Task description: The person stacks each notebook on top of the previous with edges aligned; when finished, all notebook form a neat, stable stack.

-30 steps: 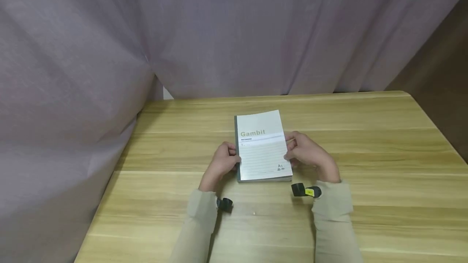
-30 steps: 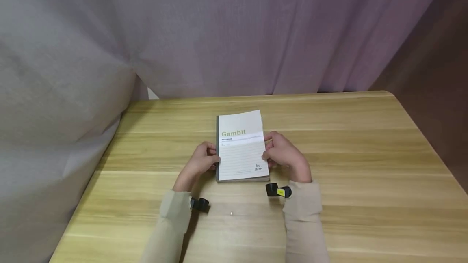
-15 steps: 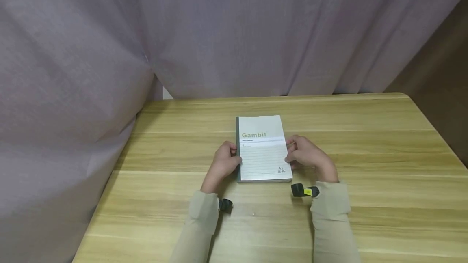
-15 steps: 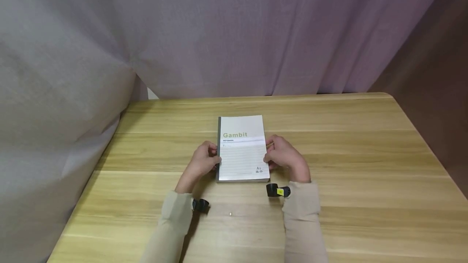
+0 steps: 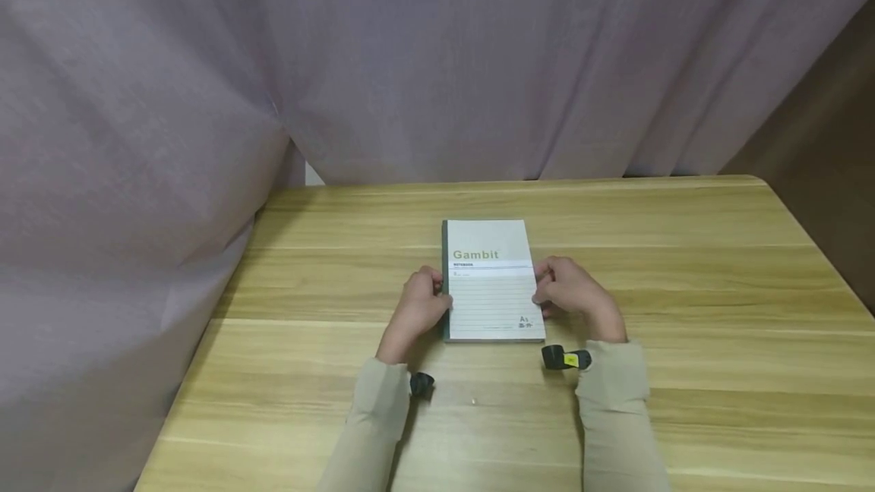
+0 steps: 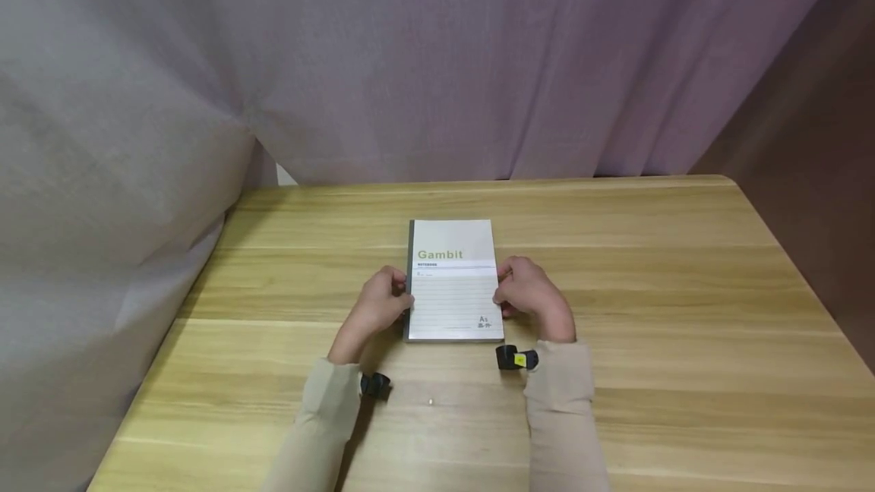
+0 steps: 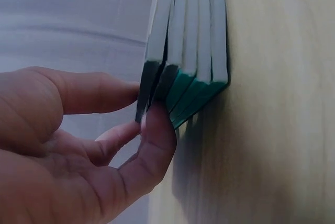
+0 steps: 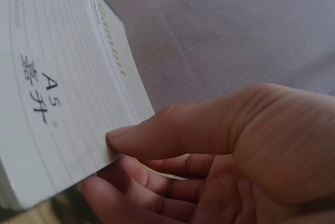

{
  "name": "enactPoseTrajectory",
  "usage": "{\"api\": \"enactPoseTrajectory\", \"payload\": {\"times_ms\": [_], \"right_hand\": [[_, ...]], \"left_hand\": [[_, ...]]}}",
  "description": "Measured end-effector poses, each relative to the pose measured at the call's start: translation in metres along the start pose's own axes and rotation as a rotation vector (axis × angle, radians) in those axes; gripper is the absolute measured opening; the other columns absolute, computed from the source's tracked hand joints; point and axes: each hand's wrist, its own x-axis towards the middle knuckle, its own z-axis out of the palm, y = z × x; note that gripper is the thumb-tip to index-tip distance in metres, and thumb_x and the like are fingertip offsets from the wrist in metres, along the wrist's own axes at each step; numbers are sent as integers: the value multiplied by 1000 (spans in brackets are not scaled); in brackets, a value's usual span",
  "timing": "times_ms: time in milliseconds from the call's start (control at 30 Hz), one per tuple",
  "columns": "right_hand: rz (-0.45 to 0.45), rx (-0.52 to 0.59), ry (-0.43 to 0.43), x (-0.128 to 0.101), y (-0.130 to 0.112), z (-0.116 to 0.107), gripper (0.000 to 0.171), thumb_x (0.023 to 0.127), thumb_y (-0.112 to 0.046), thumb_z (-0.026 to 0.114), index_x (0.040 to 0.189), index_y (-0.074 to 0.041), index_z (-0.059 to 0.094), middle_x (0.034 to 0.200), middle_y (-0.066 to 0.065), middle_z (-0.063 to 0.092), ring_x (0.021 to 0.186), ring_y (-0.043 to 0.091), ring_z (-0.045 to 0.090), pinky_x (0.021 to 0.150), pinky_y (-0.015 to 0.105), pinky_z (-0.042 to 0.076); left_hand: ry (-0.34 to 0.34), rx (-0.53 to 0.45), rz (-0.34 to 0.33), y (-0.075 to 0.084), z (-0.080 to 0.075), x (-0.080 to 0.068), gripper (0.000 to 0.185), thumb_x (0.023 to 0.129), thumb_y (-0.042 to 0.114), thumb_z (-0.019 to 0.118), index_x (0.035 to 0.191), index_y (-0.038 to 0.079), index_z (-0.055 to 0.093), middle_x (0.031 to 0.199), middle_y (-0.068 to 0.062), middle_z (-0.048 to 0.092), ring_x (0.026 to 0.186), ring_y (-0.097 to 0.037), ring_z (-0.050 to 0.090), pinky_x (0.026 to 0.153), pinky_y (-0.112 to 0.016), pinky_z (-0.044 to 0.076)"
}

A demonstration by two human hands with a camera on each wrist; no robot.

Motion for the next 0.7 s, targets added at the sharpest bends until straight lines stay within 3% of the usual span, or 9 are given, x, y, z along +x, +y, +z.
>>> {"api": "enactPoseTrajectory", "payload": {"times_ms": [300,700], "right_hand": [[25,-37,39,-1,-1,0,40,81,9,63,118,18,52,87,19,64,67,24,65,65,37,60],[44,-29,40,0,1,0,39,82,7,66,117,16,54,89,19,63,70,23,65,67,36,60]], "left_hand": [[-7,45,-15,3,2,2,30,90,-3,65,118,-10,57,104,-16,56,94,-28,53,81,-40,52],[-12,-6,-47,1,1,-2,35,90,-2,65,122,-9,54,110,-18,60,97,-29,58,83,-40,55]]}}
